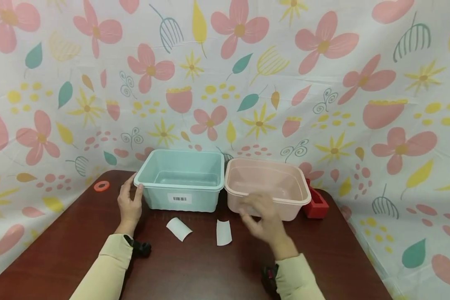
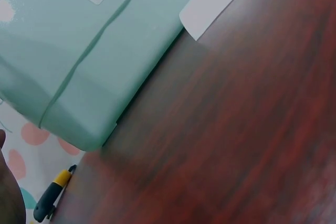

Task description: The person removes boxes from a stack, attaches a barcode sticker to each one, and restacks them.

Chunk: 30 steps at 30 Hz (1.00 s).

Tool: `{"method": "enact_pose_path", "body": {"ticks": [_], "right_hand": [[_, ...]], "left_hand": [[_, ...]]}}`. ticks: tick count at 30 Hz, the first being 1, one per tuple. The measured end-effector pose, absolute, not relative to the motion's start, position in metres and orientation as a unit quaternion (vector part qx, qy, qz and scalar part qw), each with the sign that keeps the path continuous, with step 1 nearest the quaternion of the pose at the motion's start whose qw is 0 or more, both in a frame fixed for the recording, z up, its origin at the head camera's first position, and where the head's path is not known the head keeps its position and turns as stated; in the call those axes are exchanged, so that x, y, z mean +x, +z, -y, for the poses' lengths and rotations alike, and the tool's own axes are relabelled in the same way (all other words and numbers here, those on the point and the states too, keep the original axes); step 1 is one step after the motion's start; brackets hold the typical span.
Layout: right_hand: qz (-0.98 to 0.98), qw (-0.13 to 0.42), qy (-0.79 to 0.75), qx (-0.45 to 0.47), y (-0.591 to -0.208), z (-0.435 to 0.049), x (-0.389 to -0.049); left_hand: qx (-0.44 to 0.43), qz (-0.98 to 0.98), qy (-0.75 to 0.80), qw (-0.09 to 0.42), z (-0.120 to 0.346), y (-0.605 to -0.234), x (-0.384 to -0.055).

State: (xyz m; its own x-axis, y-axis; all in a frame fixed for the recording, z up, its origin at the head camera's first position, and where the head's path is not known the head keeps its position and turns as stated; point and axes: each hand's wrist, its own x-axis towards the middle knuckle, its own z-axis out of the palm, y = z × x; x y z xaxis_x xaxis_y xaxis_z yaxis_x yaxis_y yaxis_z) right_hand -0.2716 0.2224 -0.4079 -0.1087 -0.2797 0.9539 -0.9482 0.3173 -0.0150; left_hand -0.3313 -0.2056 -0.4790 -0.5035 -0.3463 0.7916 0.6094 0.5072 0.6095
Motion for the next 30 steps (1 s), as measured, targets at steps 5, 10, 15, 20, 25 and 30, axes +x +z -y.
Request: {"method": "enact_pose_path", "body": {"ticks": [5, 10, 15, 20, 25, 30], "right_hand": [[0.702, 0.51, 0.325, 0.376, -0.355, -0.287, -0.283], [0.797, 0.404, 0.433, 0.124, -0.373, -0.353, -0.291], [0.848, 0.242, 0.471, -0.022, -0.4, -0.378, -0.297], [0.868, 0.242, 0.433, -0.023, -0.414, -0.383, -0.302], [0.875, 0.254, 0.411, -0.015, -0.422, -0.38, -0.308], [0.886, 0.222, 0.402, -0.064, -0.426, -0.377, -0.31]], "left_hand": [[-0.093, 0.723, -0.486, 0.481, 0.204, -0.478, -0.334], [-0.096, 0.725, -0.487, 0.477, 0.206, -0.474, -0.335], [-0.099, 0.726, -0.499, 0.463, 0.206, -0.478, -0.33], [-0.106, 0.721, -0.497, 0.471, 0.205, -0.483, -0.331], [-0.105, 0.722, -0.494, 0.472, 0.207, -0.481, -0.333], [-0.101, 0.728, -0.493, 0.466, 0.208, -0.478, -0.33]]}}
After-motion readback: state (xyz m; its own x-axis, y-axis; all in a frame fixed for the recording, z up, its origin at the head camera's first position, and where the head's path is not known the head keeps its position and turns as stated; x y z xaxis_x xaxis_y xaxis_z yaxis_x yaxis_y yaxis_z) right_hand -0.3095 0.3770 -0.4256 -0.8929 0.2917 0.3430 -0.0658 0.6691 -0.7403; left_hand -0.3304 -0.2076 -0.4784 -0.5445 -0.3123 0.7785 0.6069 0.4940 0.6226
